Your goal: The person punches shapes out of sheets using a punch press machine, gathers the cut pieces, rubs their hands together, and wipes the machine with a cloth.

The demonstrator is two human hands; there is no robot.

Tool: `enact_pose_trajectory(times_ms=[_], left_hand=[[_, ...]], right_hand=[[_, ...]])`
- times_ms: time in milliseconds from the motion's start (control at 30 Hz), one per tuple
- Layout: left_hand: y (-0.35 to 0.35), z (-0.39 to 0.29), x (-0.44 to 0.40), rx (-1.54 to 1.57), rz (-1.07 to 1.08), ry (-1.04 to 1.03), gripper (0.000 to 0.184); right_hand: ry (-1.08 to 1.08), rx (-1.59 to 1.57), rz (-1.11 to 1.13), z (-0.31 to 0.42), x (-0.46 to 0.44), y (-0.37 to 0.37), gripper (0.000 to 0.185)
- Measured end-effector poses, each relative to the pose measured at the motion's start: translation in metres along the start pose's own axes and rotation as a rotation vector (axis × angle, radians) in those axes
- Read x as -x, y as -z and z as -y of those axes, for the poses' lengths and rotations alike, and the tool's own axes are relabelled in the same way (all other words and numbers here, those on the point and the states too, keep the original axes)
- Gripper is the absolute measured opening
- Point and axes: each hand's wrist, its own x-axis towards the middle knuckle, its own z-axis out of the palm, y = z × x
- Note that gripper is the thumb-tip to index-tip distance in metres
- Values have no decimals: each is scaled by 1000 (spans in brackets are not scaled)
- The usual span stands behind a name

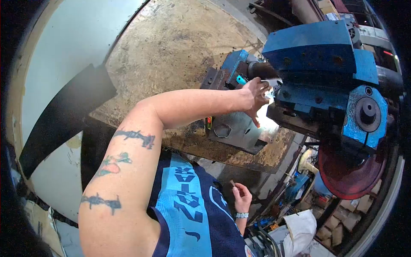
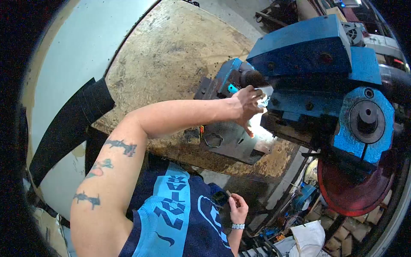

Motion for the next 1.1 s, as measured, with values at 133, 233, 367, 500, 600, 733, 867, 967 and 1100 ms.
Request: enact_pose_trajectory(times_ms=[133,233,367,500,600,733,867,967,1100], left_hand=[[-3,9,11,76,-78,-39,103],[-1,14,24,91,-102,-73,99],[-11,18,40,122,-309,-106,86],[-3,14,55,166,-334,6,65],[-5,3,65,181,-417,92,48],[-9,-14,68,187,-501,181,34],[-6,-10,60,274,-525,281,21],[-17,-1,38,333,-611,253,14],[-6,-1,13,379,-462,261,16]], right_hand=[[-29,-65,-44,-1,-3,9,22],[102,-140,-105,-6,-17,27,22],[215,-160,-205,7,-56,57,23],[361,-112,-265,48,-121,71,22],[458,-39,-294,60,-189,76,24],[489,-131,-222,73,-267,67,25],[512,-145,-201,103,-295,49,24],[841,269,-341,84,-334,39,32],[168,-1000,-72,84,-358,27,50]])
